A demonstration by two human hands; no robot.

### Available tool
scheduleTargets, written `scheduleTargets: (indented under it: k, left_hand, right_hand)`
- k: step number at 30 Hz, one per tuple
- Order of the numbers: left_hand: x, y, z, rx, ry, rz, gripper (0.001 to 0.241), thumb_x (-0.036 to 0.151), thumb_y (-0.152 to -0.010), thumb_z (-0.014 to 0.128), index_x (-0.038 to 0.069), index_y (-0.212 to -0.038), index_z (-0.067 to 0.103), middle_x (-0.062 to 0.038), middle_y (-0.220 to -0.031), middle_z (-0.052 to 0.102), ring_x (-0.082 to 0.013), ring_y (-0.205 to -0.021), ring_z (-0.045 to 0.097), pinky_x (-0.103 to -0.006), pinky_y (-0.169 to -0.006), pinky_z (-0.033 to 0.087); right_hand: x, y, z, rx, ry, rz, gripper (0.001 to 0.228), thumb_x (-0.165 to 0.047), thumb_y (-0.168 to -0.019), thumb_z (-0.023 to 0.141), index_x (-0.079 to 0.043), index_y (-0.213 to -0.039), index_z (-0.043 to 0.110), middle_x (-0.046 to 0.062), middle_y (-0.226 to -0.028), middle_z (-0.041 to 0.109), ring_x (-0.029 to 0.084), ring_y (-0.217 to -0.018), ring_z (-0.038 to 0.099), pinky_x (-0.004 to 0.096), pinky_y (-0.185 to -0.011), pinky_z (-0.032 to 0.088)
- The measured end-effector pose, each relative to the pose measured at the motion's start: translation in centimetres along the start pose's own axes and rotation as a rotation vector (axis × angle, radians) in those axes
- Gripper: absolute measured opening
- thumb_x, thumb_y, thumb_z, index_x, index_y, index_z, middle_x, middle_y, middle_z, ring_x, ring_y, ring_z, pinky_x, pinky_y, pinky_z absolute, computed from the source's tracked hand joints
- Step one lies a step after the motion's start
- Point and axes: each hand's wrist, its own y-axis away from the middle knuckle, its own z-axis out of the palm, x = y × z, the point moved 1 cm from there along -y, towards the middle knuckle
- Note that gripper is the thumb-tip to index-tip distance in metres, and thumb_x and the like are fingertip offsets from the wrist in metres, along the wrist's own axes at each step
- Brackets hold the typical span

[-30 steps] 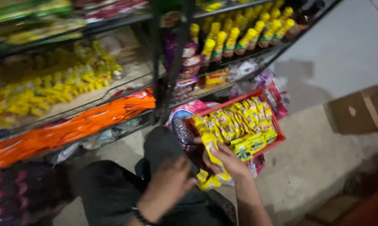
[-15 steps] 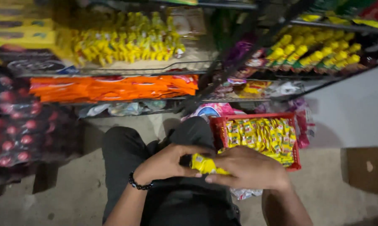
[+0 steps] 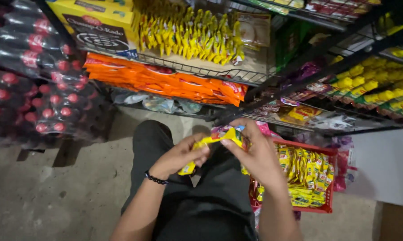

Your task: Stocking shelves with small seasoning packets from a red plastic crate.

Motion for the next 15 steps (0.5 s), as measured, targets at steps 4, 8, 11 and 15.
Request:
scheduleTargets:
  k: [4, 8, 11, 15]
  left_hand:
    - [-0.9, -0.8, -0.4, 0.072, 0.594, 0.283, 0.035, 0.031, -0.105, 0.070, 0.008, -0.128, 0.057, 0.000, -0.086, 0.056, -0.0090, -0.075, 0.056, -0.0240, -0.066, 0.048]
    - [0.4, -0.8, 0.2, 0.199, 0.611, 0.366, 0.039, 0.037, -0.099, 0.063, 0.009, -0.126, 0.056, -0.003, -0.098, 0.064, -0.0131, -0.083, 0.063, -0.0279, -0.075, 0.053]
    - [1.1, -1.0, 0.9, 0.404, 0.510, 0.440, 0.039, 0.042, -0.105, 0.056, 0.006, -0.121, 0.056, -0.003, -0.106, 0.065, -0.0120, -0.097, 0.065, -0.0295, -0.087, 0.055]
    - [1.9, -0.9, 2.0, 0.663, 0.352, 0.512, 0.042, 0.046, -0.110, 0.046, 0.005, -0.112, 0.055, -0.009, -0.102, 0.068, -0.0168, -0.093, 0.068, -0.0324, -0.084, 0.057]
  right_hand:
    - [0.8, 0.8, 3.1, 0.049, -0.151, 0.004, 0.045, -0.023, -0.085, 0.083, -0.012, -0.122, 0.061, 0.002, -0.075, 0.054, 0.010, -0.064, 0.048, 0.027, -0.056, 0.043]
    - [1.6, 1.3, 6.1, 0.021, -0.349, -0.080, 0.048, -0.016, -0.086, 0.082, -0.009, -0.126, 0.058, -0.002, -0.087, 0.057, 0.007, -0.071, 0.048, 0.023, -0.062, 0.043]
    - [1.7, 1.6, 7.3, -0.013, -0.484, -0.099, 0.049, -0.011, -0.088, 0.079, -0.006, -0.131, 0.054, -0.003, -0.093, 0.058, 0.005, -0.079, 0.050, 0.021, -0.069, 0.044]
    - [3.2, 1.7, 9.0, -0.053, -0.633, 0.022, 0.038, -0.009, -0.098, 0.065, -0.005, -0.136, 0.055, -0.001, -0.094, 0.057, 0.007, -0.082, 0.051, 0.021, -0.072, 0.043]
